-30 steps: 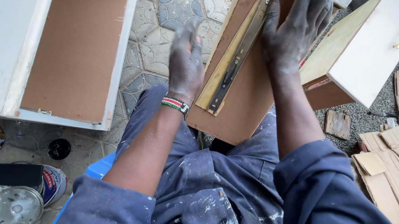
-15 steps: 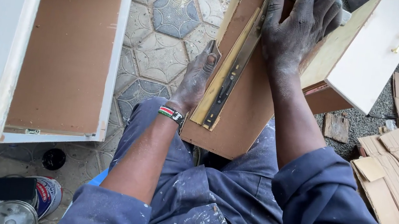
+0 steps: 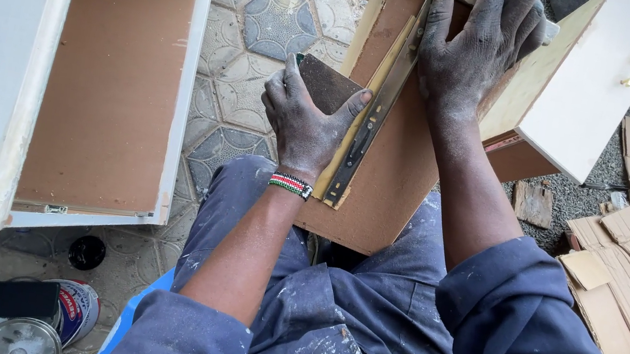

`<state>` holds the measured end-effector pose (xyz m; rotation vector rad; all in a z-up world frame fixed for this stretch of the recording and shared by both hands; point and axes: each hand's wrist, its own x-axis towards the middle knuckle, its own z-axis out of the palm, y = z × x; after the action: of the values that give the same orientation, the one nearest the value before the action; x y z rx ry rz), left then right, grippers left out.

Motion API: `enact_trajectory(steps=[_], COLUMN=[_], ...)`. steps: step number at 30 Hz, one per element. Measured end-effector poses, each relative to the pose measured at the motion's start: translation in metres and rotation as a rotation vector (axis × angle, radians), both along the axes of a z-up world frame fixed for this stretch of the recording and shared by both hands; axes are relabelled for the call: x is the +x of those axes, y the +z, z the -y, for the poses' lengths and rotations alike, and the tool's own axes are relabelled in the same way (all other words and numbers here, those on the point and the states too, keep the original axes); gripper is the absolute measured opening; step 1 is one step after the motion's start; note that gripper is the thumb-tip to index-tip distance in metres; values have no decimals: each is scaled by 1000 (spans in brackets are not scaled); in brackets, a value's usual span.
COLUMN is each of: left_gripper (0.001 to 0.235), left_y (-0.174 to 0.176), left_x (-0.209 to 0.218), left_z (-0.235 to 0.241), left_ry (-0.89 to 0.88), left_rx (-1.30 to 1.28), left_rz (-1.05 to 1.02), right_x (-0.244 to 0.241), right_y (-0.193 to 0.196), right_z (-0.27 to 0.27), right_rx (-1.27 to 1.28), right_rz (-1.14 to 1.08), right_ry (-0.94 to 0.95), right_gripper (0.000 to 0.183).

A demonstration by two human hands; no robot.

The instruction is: The person sands the edges and surfaces of a white wooden drawer using a sanding block. They hold the drawer on their lap, rotate it to access different sides, and sand around the metal slide rails and the front face.

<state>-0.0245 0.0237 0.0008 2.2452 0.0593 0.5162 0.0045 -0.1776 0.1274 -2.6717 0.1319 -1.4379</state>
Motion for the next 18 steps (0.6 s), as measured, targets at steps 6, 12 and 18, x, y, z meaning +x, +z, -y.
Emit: enact_trajectory(steps=[6,12,18], left_gripper=[139,152,142], left_y=[36,55,55], left_x=[25,84,50], left_z=[5,29,15], left_ry=[-4,96,29], left_rx=[-116,-43,-153], left_rz=[-62,82,-24], right_x=[-5,-8,-13], right_y=[9,8,10], right_z=[-8,-2,-11], right_rx=[13,24,25], right_rz=[49,33,13], right_ry=[41,38,53], right_gripper=[25,30,36])
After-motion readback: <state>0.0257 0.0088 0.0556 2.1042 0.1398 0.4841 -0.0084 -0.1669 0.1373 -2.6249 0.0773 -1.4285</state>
